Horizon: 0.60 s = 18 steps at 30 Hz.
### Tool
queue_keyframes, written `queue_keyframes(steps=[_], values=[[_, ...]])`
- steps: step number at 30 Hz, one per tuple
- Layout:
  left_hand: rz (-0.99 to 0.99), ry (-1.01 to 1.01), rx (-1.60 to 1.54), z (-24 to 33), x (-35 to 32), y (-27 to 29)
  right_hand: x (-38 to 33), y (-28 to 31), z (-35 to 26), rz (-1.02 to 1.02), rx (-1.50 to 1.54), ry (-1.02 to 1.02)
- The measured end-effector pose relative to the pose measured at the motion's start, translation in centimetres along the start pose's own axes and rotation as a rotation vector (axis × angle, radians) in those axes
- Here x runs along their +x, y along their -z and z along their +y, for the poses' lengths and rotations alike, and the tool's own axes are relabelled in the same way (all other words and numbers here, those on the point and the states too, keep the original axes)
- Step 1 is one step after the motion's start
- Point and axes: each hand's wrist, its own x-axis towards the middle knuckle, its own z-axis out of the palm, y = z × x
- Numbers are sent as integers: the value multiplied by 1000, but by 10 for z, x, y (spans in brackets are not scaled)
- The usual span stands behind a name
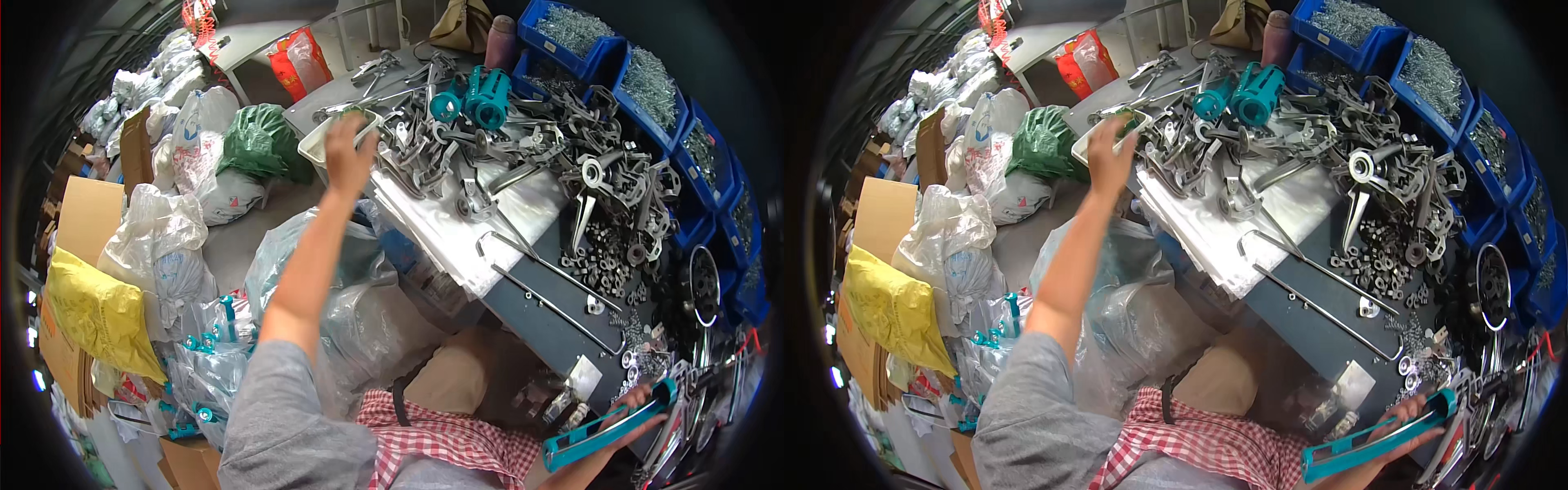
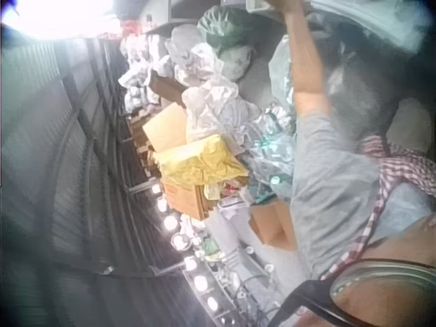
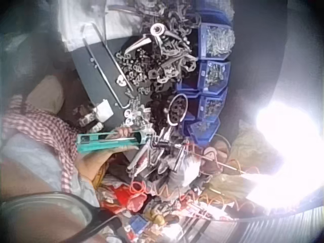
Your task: The person assembles a sealant gun and other mechanical components by hand, using an electric drill, a heat gun, pliers, and a screwdriver to manipulate washers, nuts, metal plates, and plastic bags.
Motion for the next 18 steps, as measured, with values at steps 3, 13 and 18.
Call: queue_keyframes(steps=[3, 13, 18], values=[[-387, 245, 623, -76, 24, -31, -15, 11, 7, 160, -214, 15], [-240, -338, 329, -16, 40, -25, -18, -9, 51, 141, -676, -21], [-909, -572, -69, 53, -61, 26, -21, 2, 59, 177, -773, 0]])
